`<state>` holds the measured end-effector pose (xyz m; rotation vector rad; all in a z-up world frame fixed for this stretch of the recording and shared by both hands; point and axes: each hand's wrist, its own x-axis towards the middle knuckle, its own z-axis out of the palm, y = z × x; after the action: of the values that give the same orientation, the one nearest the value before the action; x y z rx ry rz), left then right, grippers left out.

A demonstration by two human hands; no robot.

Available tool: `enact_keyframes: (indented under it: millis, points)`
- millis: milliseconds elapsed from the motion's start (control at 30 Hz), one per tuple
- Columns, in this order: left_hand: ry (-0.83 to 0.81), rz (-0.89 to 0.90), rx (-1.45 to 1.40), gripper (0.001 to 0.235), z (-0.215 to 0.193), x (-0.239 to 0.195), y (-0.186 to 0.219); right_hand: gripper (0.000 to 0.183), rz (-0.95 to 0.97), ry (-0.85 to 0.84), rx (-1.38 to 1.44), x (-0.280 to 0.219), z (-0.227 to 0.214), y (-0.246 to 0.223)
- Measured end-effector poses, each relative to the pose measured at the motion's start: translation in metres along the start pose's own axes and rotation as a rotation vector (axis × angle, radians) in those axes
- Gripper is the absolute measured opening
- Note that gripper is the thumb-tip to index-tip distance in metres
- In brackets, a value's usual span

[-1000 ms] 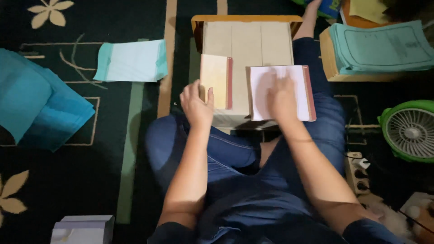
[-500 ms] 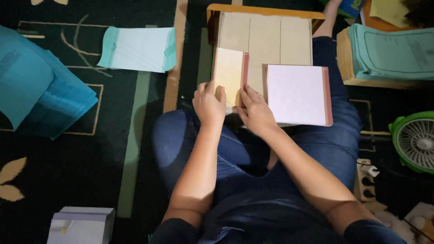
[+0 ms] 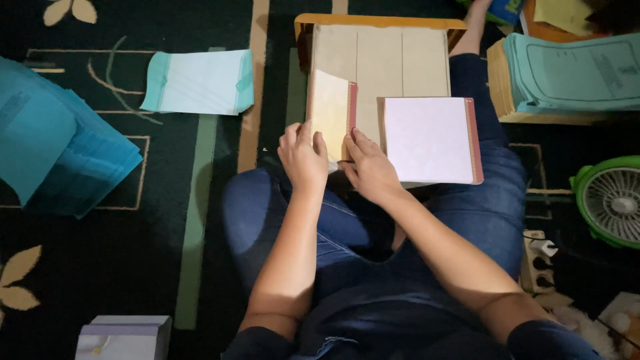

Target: The person sits on the floor and folds a stack of small, blank books in half by hand. They repeatedly open the books, align the pages, and press down on the center crease to create a sharp fold.

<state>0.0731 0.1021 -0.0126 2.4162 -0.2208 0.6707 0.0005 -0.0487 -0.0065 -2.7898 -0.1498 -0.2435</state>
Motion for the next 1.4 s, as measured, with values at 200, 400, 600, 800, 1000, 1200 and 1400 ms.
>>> enact_keyframes:
  millis: [200,400,600,800,1000,1200,1400]
  points:
    - [-0.038,-0.044,0.023,0.030,0.004,-0.003,-0.003,0.058,0.004,-0.007,0.015,-0.001,-0.002,0.000]
    - [0.080,0.034,-0.126,0.046,0.003,-0.006,0.001,0.060,0.015,-0.016,0.030,-0.002,0.004,0.004]
    - [0.113,-0.048,-0.388,0.022,0.006,-0.012,0.001,0.063,0.171,0.023,0.307,-0.003,-0.049,-0.024]
    - [-0.303,-0.358,-1.167,0.029,-0.012,-0.017,0.029,0.042,0.231,0.239,1.201,-0.015,-0.050,0.031]
    - [-0.471,-0.074,-0.804,0.030,-0.015,-0.040,0.090,0.012,0.310,0.334,1.173,-0.049,-0.111,0.037]
    - [-0.653,-0.128,-0.870,0.042,-0.016,-0.057,0.139,0.023,0.334,0.430,0.973,-0.068,-0.132,0.067]
    - [-0.467,-0.187,-0.631,0.005,0.038,-0.057,0.103,0.015,0.588,0.520,0.585,-0.103,-0.092,0.178]
